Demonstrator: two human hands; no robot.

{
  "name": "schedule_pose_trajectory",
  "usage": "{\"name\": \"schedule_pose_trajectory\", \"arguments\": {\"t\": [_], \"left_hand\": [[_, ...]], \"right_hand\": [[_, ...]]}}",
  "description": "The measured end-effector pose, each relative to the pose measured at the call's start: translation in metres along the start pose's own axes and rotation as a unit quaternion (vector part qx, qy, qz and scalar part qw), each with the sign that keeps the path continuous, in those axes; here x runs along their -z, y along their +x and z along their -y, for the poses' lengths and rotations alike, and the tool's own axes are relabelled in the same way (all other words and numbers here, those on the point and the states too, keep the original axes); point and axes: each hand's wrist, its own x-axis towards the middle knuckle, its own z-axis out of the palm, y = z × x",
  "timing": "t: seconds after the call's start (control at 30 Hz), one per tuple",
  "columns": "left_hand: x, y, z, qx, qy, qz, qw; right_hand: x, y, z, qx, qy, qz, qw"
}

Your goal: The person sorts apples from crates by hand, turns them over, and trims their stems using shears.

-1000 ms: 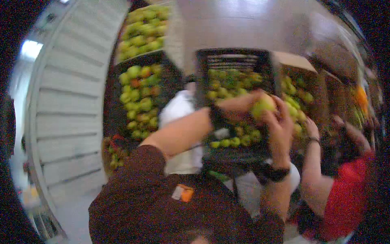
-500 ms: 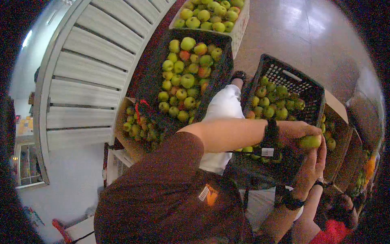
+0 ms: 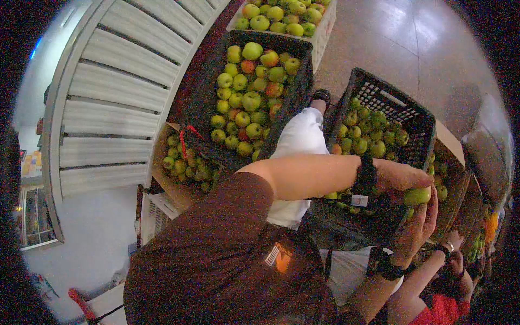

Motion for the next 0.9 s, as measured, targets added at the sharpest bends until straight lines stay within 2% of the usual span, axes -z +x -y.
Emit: {"name": "schedule_pose_trajectory", "arguments": {"t": [0.07,0.17,0.27,0.47,0.57,0.67,0.77,0.9], "left_hand": [[0.002,0.002,0.005,-0.022,0.019,0.004,1.0],[0.007,0.007,0.012,-0.033,-0.031,0.039,0.998],[0.005,0.005,0.011,-0.04,-0.022,0.023,0.999],[0.017,0.023,0.029,-0.05,-0.063,0.114,0.99],[0.015,0.018,0.028,-0.081,-0.022,0.071,0.994],[0.012,0.018,0.035,-0.066,-0.019,-0.011,0.998],[0.006,0.005,0.02,-0.039,0.0,-0.022,0.999],[0.008,0.015,0.028,-0.092,0.016,-0.021,0.995]], "right_hand": [[0.003,0.002,-0.002,0.003,-0.008,0.011,1.0],[-0.003,0.002,0.006,0.007,-0.041,0.005,0.999],[0.009,0.006,0.002,-0.004,-0.056,0.019,0.998],[0.003,0.004,0.013,-0.009,-0.09,0.059,0.994],[0.009,0.006,0.006,0.006,-0.07,0.081,0.994],[0.018,0.011,-0.006,0.017,-0.052,0.08,0.995],[0.017,0.011,-0.01,0.011,-0.023,0.065,0.998],[0.01,0.011,-0.005,-0.005,0.049,0.034,0.998]]}}
